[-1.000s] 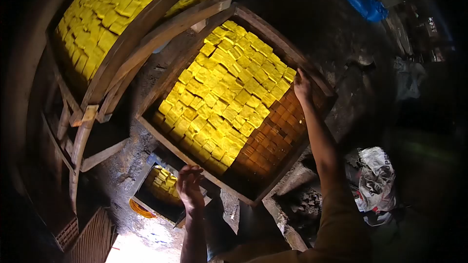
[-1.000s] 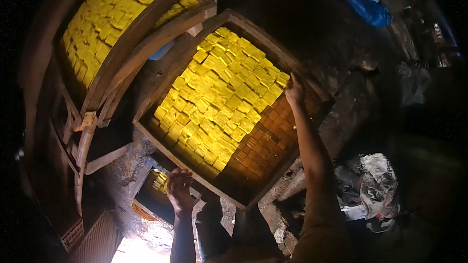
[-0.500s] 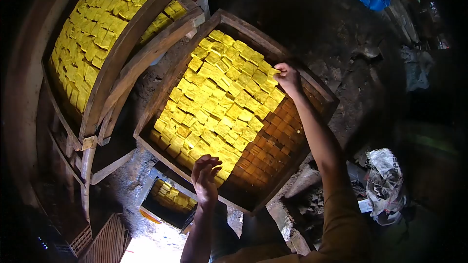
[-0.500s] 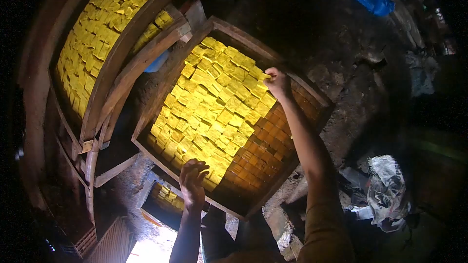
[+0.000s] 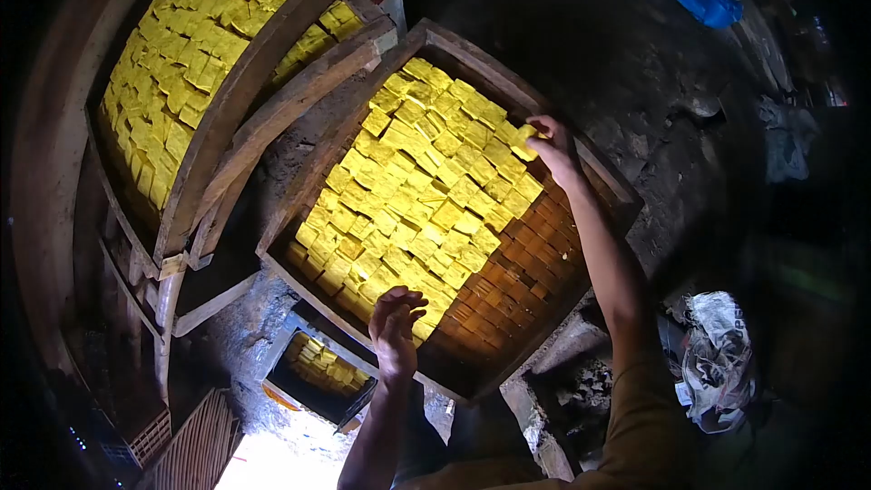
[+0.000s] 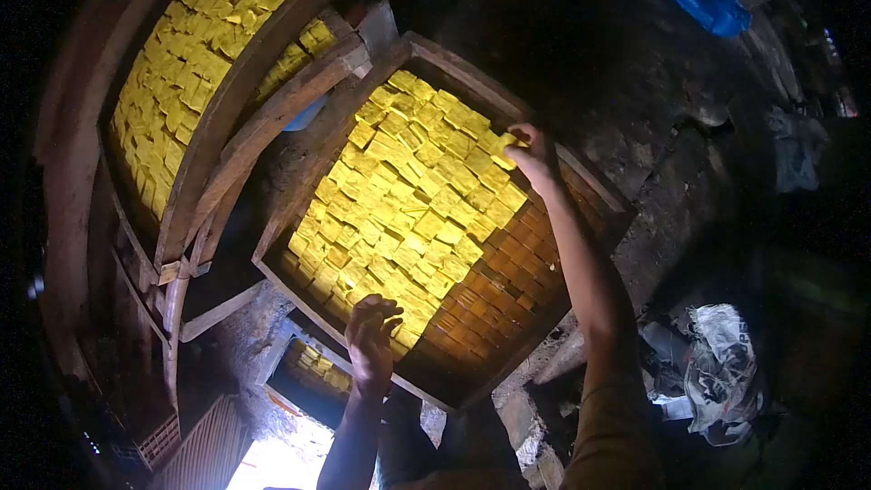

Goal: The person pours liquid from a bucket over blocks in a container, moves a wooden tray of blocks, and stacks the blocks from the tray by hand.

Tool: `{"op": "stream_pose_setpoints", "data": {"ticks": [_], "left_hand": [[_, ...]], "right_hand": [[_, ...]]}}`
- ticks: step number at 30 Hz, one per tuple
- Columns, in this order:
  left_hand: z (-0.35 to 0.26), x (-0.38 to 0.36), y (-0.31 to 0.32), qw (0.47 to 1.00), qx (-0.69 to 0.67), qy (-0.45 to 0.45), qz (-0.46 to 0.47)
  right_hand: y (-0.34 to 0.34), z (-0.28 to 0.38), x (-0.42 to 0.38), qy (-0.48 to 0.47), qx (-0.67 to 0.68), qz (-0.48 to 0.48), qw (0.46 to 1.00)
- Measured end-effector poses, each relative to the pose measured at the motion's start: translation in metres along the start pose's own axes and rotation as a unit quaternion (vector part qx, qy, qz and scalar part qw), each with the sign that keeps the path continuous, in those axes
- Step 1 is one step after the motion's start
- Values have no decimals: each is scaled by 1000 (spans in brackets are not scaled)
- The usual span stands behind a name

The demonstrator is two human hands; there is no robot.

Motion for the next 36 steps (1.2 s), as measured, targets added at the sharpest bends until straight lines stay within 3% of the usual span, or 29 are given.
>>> {"op": "stream_pose_setpoints", "data": {"ticks": [1,3,4,5,7,10,13,15,18,21,22,25,26,28,29,30,31,32,33,36], "left_hand": [[0,1,1,1000,-1,-1,-2],[1,4,5,1000,-7,-6,4],[1,5,5,1000,-10,-8,6],[2,6,5,1000,-15,-7,9],[4,8,4,1000,-26,-4,15],[2,10,6,999,-34,-6,11],[0,11,2,999,-35,-6,5],[0,13,-2,999,-35,0,-1],[1,21,-8,999,-40,8,-10],[-2,35,-9,999,-43,13,-5],[-3,39,-9,999,-41,15,-2],[0,49,-8,999,-39,9,13],[3,53,-6,999,-45,3,18],[8,65,2,997,-62,-6,44],[12,71,6,996,-71,-10,57],[17,78,10,994,-80,-14,71],[19,84,15,992,-88,-17,85],[20,89,26,990,-98,-24,98],[25,95,35,985,-116,-33,125],[39,103,79,967,-196,-80,142]], "right_hand": [[8,4,5,15,41,41,998],[27,-6,25,-16,-116,-30,993],[30,6,18,-88,-275,-88,953],[42,11,16,-167,-440,-187,862],[56,4,6,-173,-417,-218,865],[65,13,-14,-142,-334,-153,919],[44,35,-6,-2,-218,-111,970],[36,38,8,-22,-218,-132,967],[48,33,44,-19,-92,-29,995],[68,38,61,-120,-399,-107,903],[74,37,54,-138,-453,-186,861],[104,21,45,-218,-659,-99,713],[108,20,36,-246,-664,-95,699],[95,31,34,-201,-425,-150,870],[85,33,32,-169,-290,-174,926],[80,24,44,-188,-235,-107,948],[75,34,43,-149,-246,-87,954],[67,35,46,-9,-110,39,993],[60,30,45,132,33,163,977],[53,51,3,22,41,186,981]]}}
Point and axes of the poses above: each hand's wrist, its own x-axis towards the middle knuckle, its own y-axis out of the palm, z = x × y, the point moved 4 cm from there along x, towards the middle knuckle, and after that the axes turned 12 degrees about y, right-handed, at the moved point
